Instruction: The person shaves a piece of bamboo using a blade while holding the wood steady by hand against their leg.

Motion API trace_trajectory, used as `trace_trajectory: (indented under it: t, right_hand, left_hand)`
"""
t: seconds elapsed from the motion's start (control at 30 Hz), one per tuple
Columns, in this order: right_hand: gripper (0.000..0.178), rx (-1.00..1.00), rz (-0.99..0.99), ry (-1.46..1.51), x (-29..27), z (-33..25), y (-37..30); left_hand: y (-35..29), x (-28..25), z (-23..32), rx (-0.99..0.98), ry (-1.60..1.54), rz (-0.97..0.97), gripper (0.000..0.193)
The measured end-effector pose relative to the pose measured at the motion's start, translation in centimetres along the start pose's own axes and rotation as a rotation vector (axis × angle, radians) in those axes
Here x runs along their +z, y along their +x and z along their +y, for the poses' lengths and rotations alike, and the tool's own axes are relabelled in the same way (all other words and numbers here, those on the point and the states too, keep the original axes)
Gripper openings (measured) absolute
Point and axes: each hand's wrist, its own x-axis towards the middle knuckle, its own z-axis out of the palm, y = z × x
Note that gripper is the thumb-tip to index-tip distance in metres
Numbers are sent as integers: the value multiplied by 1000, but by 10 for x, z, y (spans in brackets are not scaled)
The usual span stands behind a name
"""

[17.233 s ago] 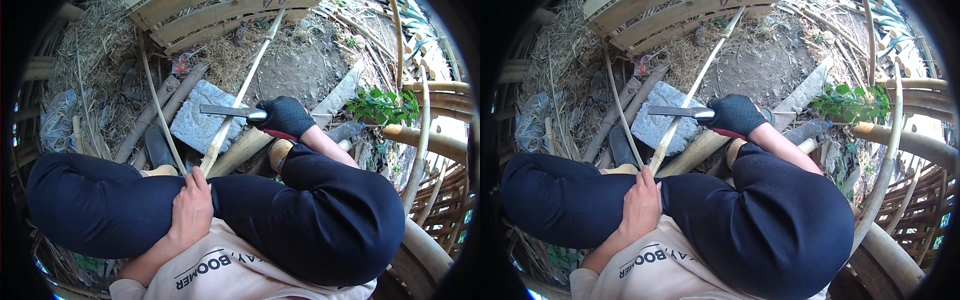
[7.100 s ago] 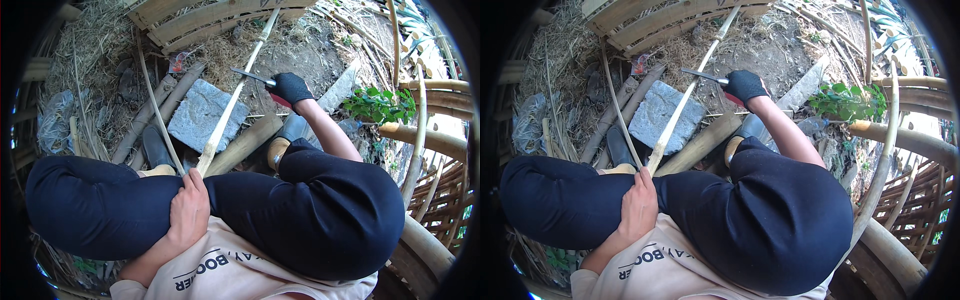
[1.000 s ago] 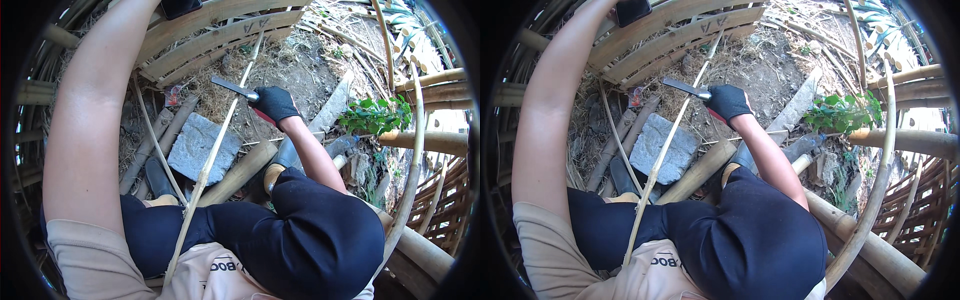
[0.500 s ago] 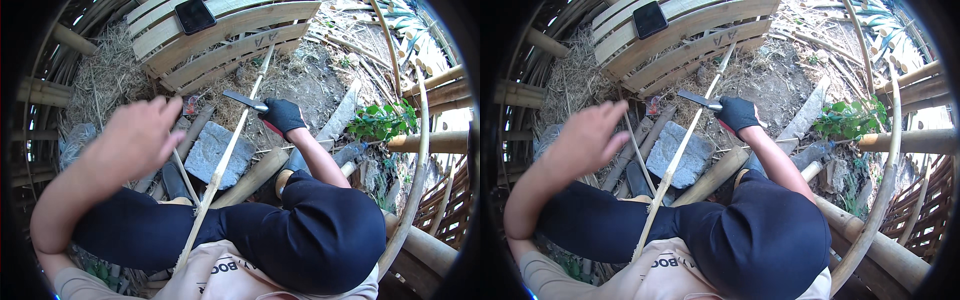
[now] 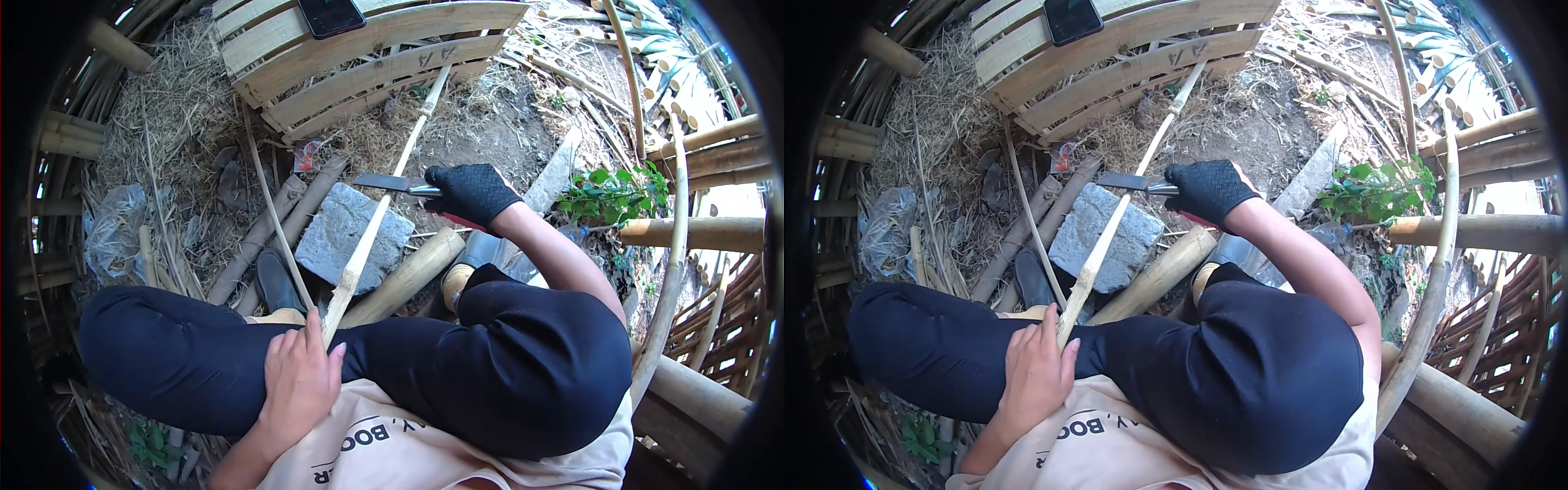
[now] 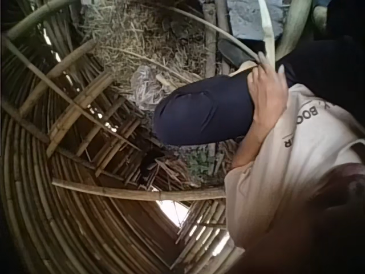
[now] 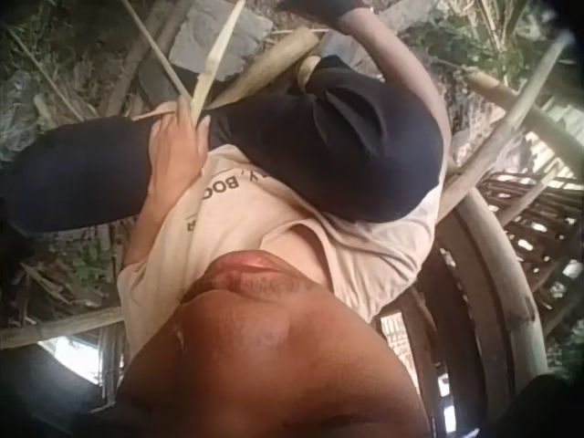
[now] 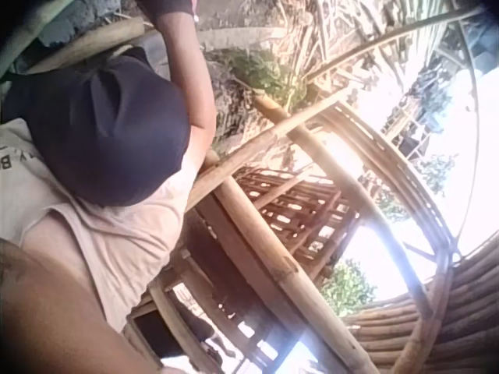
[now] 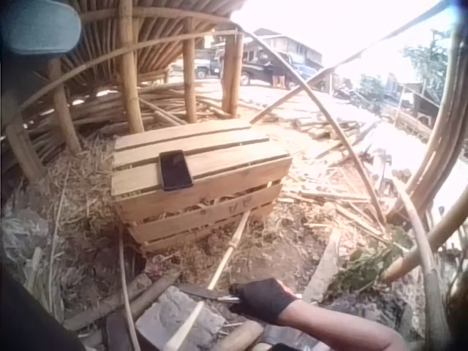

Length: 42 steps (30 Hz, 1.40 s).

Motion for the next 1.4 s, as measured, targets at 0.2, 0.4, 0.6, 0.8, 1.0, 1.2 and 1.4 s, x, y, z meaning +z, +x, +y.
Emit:
trace_trajectory:
  t: [0.2,0.4,0.6,0.8,1.0,1.2,1.4]
  right_hand:
    - [27,-49,-223,-314,-70,-2,-23]
    - [33,-155,-280,-575,-121,-35,-18]
    - [43,-43,-224,-94,-47,-33,-41]
    - [48,12,-421,327,-23,-63,-55]
    - [40,82,-416,262,-13,-59,-60]
    - [33,-27,-307,98,17,-40,-51]
    - [26,18,-183,-30,38,-33,-49]
  left_hand:
    - [14,22,10,118,-45,30,52]
    - [15,24,9,99,38,-77,45]
    - [17,24,7,129,27,-15,36]
    - [15,26,1,-115,-492,-57,31]
    - [18,26,11,-126,-418,-123,30]
    - [14,36,9,-35,-296,-91,25]
    - [14,37,7,4,-262,-112,31]
